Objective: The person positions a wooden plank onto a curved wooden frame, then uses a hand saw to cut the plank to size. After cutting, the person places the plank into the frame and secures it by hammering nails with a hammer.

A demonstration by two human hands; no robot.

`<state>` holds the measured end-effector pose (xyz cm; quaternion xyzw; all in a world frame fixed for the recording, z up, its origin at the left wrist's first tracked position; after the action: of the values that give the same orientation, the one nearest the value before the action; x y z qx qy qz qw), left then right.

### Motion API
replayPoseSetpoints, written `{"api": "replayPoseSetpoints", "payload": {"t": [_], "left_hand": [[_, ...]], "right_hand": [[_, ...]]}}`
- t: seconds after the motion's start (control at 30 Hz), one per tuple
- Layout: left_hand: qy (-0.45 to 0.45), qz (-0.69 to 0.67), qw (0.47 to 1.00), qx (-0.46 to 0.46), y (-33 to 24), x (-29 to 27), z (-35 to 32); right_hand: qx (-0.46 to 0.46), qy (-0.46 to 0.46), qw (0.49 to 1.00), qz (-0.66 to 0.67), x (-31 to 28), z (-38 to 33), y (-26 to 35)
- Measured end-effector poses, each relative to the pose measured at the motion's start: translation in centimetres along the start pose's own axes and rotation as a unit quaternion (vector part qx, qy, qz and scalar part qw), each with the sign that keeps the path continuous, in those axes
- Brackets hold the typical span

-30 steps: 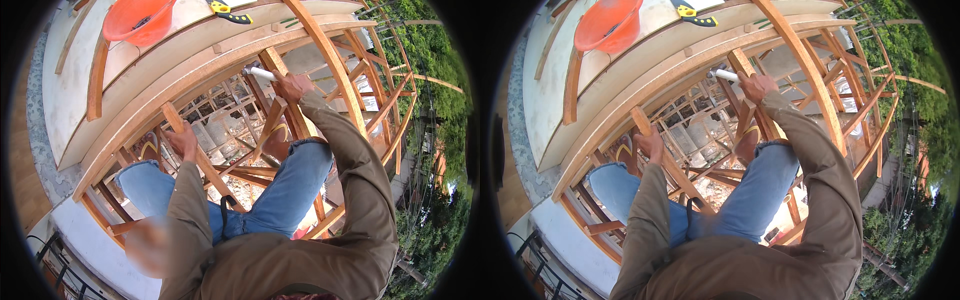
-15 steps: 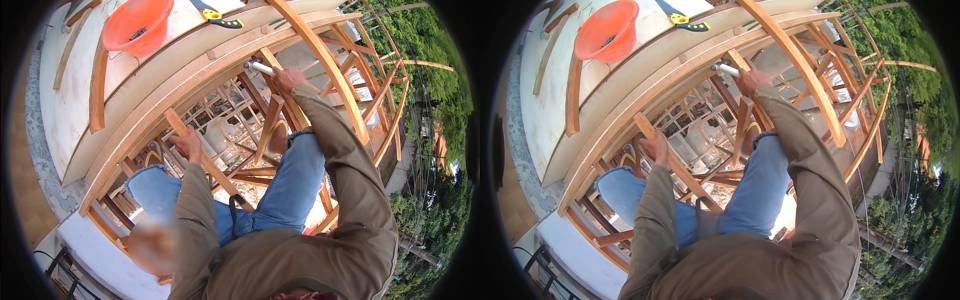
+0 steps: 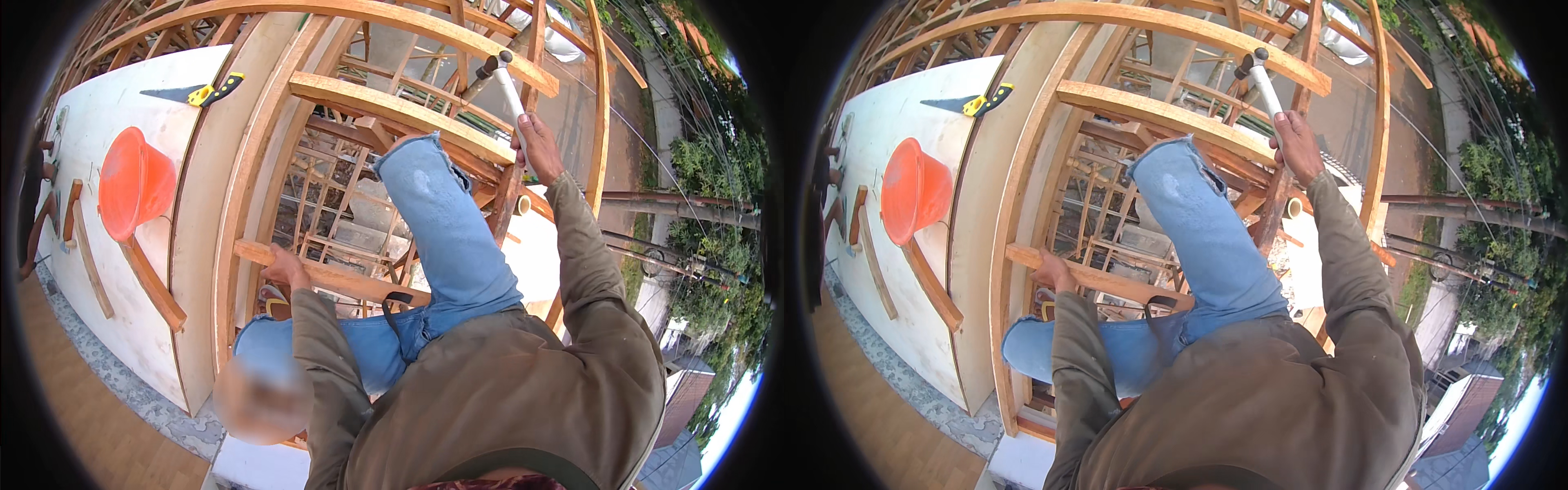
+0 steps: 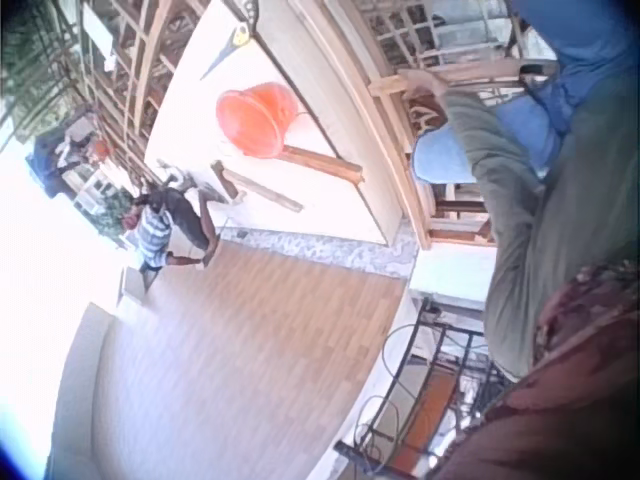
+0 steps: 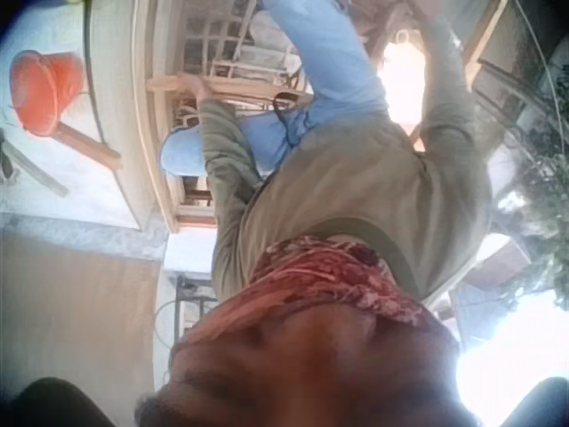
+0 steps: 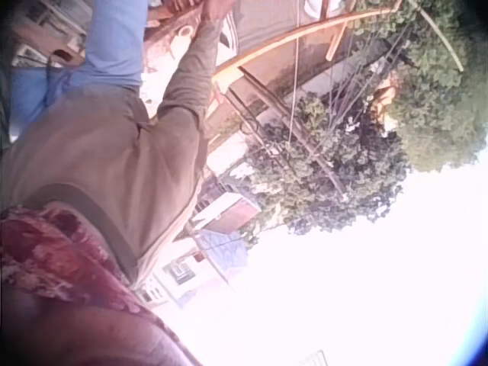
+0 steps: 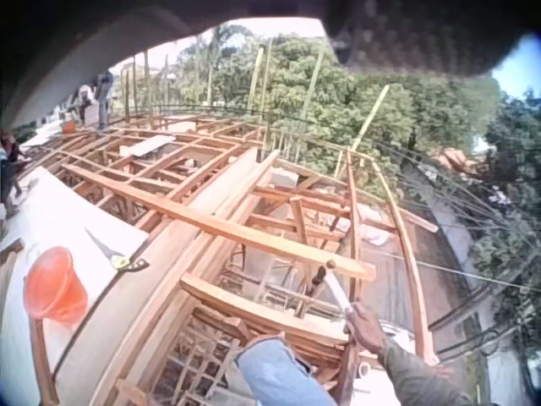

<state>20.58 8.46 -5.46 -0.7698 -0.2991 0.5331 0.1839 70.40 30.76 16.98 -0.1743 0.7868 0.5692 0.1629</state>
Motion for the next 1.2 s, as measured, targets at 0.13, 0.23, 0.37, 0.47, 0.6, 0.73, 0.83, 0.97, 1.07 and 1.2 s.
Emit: {"api": "replayPoseSetpoints", "payload": {"t": [0.13,0.23,0.37,0.47,0.6,0.73,0.83,0.97,1.07,1.2], "left_hand": [[0.038,-0.057,0.997,-0.024,-1.8,-0.6,-3.8],[0.042,-0.052,0.997,-0.024,-0.6,-0.8,-1.6],[0.044,-0.012,0.999,-0.03,-2.0,-1.5,-3.8],[0.042,-0.004,0.999,-0.034,-2.7,-1.4,-5.2],[0.047,-0.014,0.998,-0.038,-2.7,-1.9,-4.7],[0.028,-0.019,0.999,-0.016,-1.3,-0.9,-2.5],[0.047,-0.002,0.998,-0.043,-1.7,-0.5,-4.8],[-0.002,0.018,0.998,-0.052,-1.1,-1.3,-2.2],[-0.02,-0.021,1.0,0.001,-0.6,0.2,-0.6],[-0.023,0.019,1.0,0.007,-0.6,-0.2,-0.5]], "right_hand": [[0.141,-0.179,0.955,0.189,-12.5,-4.8,-9.8],[0.097,-0.346,0.892,0.274,-20.2,-8.4,-16.0],[0.07,-0.591,0.722,0.351,-22.8,-9.7,-22.1],[0.197,-0.509,0.699,0.463,-12.4,-6.8,-24.3],[0.309,-0.011,0.737,0.601,-6.1,-8.0,-25.5],[0.25,-0.252,0.703,0.616,-8.3,-5.4,-26.4],[0.308,-0.254,0.757,0.517,-6.2,-4.8,-26.8],[0.347,-0.017,0.77,0.535,-7.8,-7.6,-25.8],[0.302,-0.21,0.726,0.581,-5.3,-4.9,-27.8],[0.369,0.023,0.769,0.521,-7.0,-6.3,-27.4]]}}
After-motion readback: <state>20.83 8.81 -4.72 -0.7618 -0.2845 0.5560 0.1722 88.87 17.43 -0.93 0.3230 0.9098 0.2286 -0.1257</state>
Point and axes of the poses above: each hand's wrist, its own z-axis towards the middle knuckle, its own x-axis out of the palm, y = z × x, the point moved 3 cm from there along z, towards the middle knuckle, and after that the axes turned 1 degree about y, right-handed, at the moved point
